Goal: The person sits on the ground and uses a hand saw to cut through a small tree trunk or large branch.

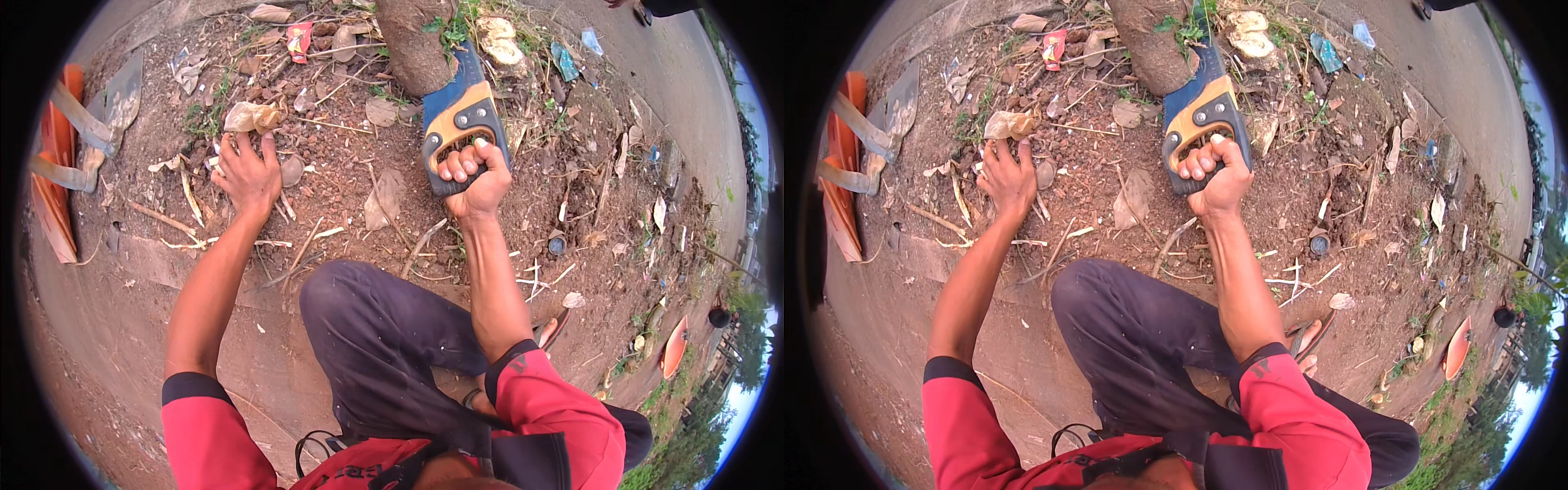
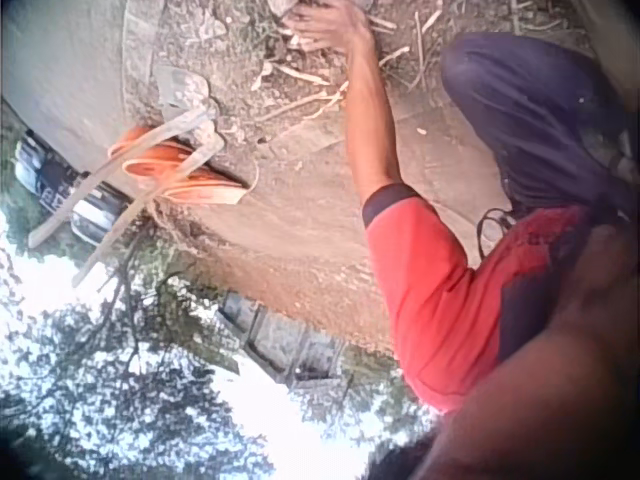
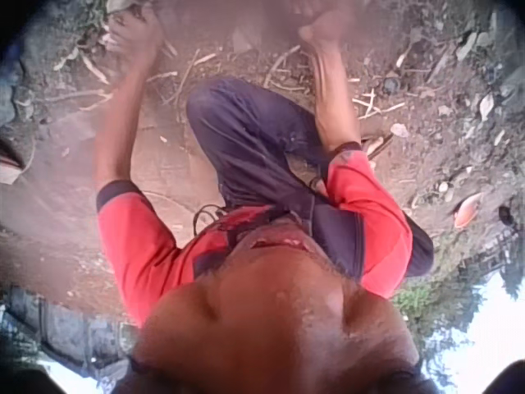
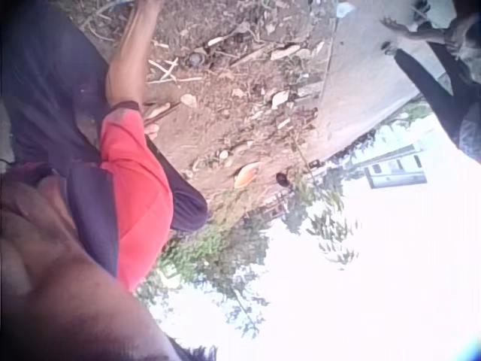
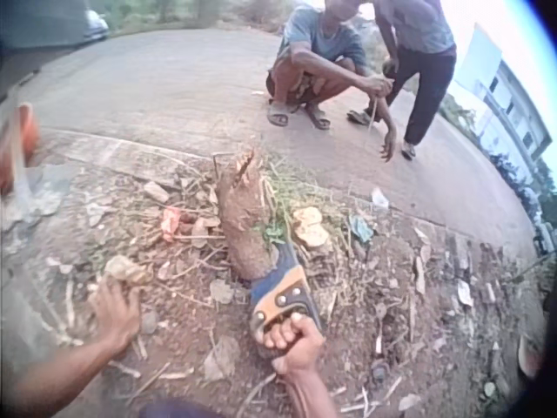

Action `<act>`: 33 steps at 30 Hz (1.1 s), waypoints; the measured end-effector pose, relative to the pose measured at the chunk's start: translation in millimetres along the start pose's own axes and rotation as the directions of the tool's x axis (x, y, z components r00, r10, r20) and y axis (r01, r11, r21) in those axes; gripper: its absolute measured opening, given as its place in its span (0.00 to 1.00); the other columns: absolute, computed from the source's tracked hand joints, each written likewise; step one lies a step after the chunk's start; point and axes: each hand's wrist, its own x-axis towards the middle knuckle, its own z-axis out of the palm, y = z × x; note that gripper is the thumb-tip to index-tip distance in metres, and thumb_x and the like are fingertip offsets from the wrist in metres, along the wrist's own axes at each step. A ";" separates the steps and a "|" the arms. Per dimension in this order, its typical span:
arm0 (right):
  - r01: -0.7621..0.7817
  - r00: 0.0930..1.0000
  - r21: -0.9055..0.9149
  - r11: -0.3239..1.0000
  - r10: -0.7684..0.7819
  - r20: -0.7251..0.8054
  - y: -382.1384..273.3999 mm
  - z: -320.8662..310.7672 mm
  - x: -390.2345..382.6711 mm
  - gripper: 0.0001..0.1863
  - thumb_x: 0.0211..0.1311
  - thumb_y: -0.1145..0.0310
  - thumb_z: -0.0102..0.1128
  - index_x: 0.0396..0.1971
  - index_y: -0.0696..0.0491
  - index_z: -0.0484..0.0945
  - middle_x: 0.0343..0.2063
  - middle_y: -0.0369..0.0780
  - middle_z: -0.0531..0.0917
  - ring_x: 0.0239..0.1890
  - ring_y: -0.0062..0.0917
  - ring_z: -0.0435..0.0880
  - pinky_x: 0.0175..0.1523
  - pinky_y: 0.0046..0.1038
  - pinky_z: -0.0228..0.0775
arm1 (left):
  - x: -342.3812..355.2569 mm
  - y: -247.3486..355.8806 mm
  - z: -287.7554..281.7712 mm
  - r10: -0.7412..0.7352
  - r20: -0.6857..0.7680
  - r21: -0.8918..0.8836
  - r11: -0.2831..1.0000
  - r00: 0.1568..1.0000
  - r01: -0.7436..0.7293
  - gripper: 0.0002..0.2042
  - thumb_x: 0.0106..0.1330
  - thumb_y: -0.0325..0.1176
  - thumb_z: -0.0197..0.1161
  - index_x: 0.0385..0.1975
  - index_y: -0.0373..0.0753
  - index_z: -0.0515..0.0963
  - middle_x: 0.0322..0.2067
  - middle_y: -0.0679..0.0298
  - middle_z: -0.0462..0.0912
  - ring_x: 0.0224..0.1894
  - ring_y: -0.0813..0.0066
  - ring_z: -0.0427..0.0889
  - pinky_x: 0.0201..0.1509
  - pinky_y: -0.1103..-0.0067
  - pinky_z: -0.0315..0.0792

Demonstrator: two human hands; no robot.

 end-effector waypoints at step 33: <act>0.173 0.981 0.003 0.985 -0.173 0.088 66.2 -46.1 -73.4 0.13 0.59 0.64 0.45 0.16 0.47 0.62 0.10 0.31 0.61 0.14 0.20 0.61 0.28 0.29 0.60 | -6.9 0.4 7.6 0.015 -0.004 -0.014 1.000 1.000 -0.015 0.30 0.68 0.58 0.41 0.61 0.42 0.61 0.62 0.45 0.57 0.66 0.49 0.56 0.64 0.46 0.40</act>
